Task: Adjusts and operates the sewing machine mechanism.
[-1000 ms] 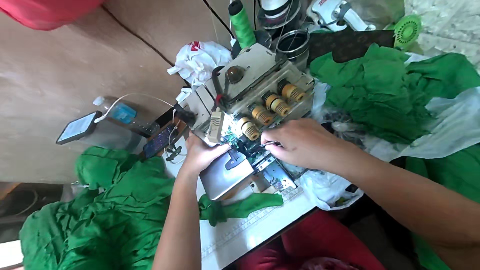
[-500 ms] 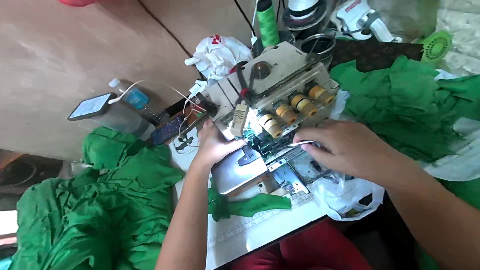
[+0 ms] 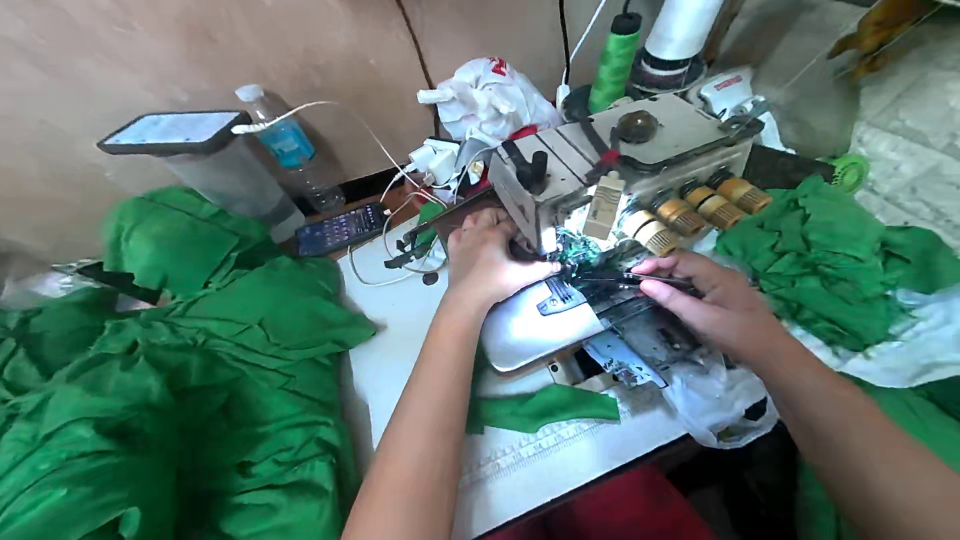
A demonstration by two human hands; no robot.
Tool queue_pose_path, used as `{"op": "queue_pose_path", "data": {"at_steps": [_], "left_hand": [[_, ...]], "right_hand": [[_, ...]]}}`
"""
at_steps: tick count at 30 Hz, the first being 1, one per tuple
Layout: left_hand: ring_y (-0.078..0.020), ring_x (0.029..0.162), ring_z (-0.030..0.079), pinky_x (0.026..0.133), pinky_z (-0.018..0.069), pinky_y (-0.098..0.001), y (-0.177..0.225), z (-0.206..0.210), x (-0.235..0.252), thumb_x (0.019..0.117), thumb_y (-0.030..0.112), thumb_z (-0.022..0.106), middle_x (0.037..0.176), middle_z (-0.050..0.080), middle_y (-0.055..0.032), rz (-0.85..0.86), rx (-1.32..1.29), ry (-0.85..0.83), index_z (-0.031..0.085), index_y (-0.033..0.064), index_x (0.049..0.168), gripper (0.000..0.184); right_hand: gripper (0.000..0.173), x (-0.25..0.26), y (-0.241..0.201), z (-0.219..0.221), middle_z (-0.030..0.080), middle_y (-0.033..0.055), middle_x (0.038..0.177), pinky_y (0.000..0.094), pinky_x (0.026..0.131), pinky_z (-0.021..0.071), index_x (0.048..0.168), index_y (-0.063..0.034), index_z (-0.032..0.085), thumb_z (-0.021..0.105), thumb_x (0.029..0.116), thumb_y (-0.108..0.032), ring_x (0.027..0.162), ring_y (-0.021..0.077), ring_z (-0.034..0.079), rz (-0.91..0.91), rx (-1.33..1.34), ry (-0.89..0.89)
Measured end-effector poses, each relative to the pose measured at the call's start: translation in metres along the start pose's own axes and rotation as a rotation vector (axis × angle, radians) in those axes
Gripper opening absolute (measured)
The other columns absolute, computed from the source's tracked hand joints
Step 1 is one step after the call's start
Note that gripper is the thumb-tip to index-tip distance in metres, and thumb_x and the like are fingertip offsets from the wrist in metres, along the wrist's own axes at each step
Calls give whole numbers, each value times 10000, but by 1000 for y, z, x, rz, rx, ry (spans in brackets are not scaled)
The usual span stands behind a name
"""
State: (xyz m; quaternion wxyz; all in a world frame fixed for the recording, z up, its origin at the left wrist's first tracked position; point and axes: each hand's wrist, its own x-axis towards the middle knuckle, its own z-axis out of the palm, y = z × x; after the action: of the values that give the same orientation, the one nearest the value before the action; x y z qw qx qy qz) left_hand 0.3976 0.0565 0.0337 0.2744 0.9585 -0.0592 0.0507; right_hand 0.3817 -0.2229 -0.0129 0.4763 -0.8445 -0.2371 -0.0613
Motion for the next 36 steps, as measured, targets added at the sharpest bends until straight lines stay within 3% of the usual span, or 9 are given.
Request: {"op": "queue_pose_path", "data": {"at_steps": [7, 15, 29, 36], "left_hand": [[-340, 1346, 485, 1061, 352, -594, -3, 4, -2, 765, 533, 837, 1321, 623, -149, 55, -7, 43, 765, 116, 1036, 502], [-314, 1365, 473, 1080, 346, -565, -3, 6, -1, 790, 575, 800, 1369, 603, -129, 64, 0, 13, 759, 119, 1106, 557], [-288, 1372, 453, 1090, 327, -534, 0, 1, -1, 808, 561, 796, 1347, 598, -109, 53, -9, -34, 759, 138, 1049, 488], [-292, 1361, 467, 1064, 344, -540, -2, 3, -2, 807, 573, 789, 1334, 612, -111, 72, 6, -5, 763, 134, 1030, 493]], "right_hand": [[193, 7, -13, 10, 732, -40, 1020, 169, 741, 558, 1110, -58, 716, 631, 960, -143, 809, -16, 660, 102, 59, 104], [149, 12, -23, 1, 719, -98, 950, 124, 652, 494, 1061, -108, 723, 637, 945, -144, 704, -57, 591, 125, 20, 42], [140, 11, -28, 17, 712, -90, 954, 120, 635, 508, 1065, -103, 706, 630, 954, -140, 703, -46, 608, 110, 61, 40], [152, -5, -25, 35, 690, -55, 922, 134, 593, 510, 1139, -74, 620, 560, 1005, -117, 679, -9, 618, 196, 227, 69]]}}
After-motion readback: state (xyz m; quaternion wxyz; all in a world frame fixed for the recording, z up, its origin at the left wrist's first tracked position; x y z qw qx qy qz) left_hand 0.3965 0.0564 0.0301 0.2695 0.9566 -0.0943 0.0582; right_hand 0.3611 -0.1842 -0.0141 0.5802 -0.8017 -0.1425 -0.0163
